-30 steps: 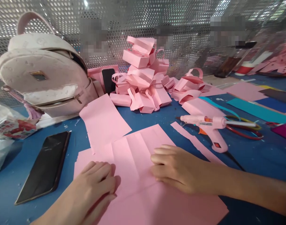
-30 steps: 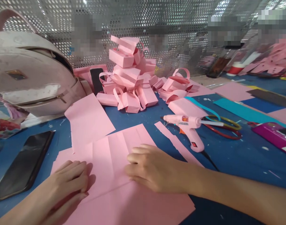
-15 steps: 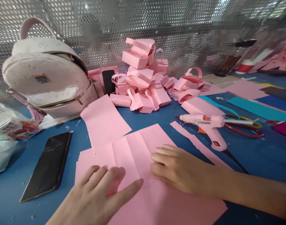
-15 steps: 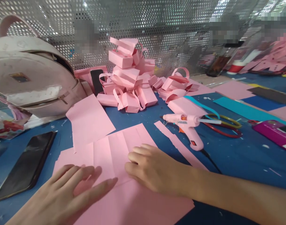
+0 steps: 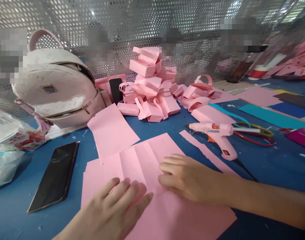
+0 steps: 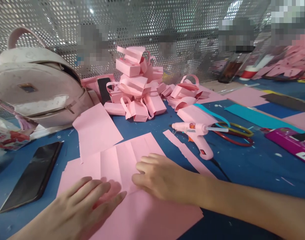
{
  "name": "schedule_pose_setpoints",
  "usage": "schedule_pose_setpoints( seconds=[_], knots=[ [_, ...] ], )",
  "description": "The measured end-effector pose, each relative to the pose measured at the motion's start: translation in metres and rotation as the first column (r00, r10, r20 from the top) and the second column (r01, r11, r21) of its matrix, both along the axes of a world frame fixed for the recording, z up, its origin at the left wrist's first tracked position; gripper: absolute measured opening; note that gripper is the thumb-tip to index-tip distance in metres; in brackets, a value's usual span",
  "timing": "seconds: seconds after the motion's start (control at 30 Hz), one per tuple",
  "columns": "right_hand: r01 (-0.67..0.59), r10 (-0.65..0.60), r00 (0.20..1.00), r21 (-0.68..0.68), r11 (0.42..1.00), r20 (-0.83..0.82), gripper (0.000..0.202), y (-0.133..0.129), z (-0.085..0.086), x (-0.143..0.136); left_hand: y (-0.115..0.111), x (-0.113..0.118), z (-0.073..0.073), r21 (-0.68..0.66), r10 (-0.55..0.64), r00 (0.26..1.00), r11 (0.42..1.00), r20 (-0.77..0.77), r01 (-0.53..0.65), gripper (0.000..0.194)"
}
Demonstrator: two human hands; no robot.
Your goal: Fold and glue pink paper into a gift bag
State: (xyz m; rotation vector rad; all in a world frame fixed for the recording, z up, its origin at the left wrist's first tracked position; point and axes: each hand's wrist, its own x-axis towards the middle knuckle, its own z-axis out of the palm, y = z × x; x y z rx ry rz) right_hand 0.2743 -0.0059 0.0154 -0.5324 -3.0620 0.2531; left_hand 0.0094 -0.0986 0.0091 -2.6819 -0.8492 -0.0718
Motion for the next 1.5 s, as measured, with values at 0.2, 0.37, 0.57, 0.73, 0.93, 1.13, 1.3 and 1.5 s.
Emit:
schedule_pose_setpoints(
  seconds=[0.2, 0.37, 0.57, 0.73, 0.93, 1.13, 1.3, 1.5],
  knots=[
    [0.02, -0.02, 1.0, 0.008, 1.0, -0.024, 0.027, -0.003, 0.001, 0.001, 0.016, 0.021, 0.012, -0.183, -0.119, 0.986, 0.978, -0.115, 0.097, 0.048],
    [0.03, -0.027, 0.996, 0.033, 0.999, -0.087, 0.023, -0.002, -0.006, 0.007, 0.019, 0.041, 0.025, -0.334, -0.153, 0.975, 0.938, -0.164, 0.091, 0.049],
    [0.077, -0.086, 0.988, -0.075, 0.994, -0.127, 0.027, 0.009, -0.005, 0.022, 0.024, 0.055, 0.035, -0.432, -0.181, 0.971, 0.897, -0.158, 0.096, 0.054],
    [0.138, -0.159, 0.98, -0.171, 0.976, -0.117, 0.024, 0.01, 0.001, 0.033, 0.036, 0.066, 0.038, -0.511, -0.182, 0.971, 0.856, -0.156, 0.079, 0.063],
    [0.217, -0.253, 0.959, -0.246, 0.945, -0.127, 0.022, 0.011, -0.002, 0.041, 0.043, 0.078, 0.04, -0.539, -0.162, 0.973, 0.841, -0.164, 0.049, 0.064],
    [0.374, -0.449, 0.877, -0.345, 0.861, -0.171, 0.023, 0.01, -0.006, 0.043, 0.056, 0.092, 0.044, -0.515, -0.164, 0.978, 0.854, -0.13, 0.074, 0.059],
    [0.309, -0.392, 0.899, -0.355, 0.882, -0.194, 0.019, 0.011, -0.005, 0.043, 0.058, 0.106, 0.044, -0.456, -0.167, 0.976, 0.886, -0.143, 0.085, 0.064],
    [0.231, -0.307, 0.937, -0.365, 0.902, -0.167, 0.015, 0.012, 0.002, 0.044, 0.062, 0.095, 0.048, -0.693, 0.014, 0.996, 0.719, 0.082, 0.047, 0.055]
  ],
)
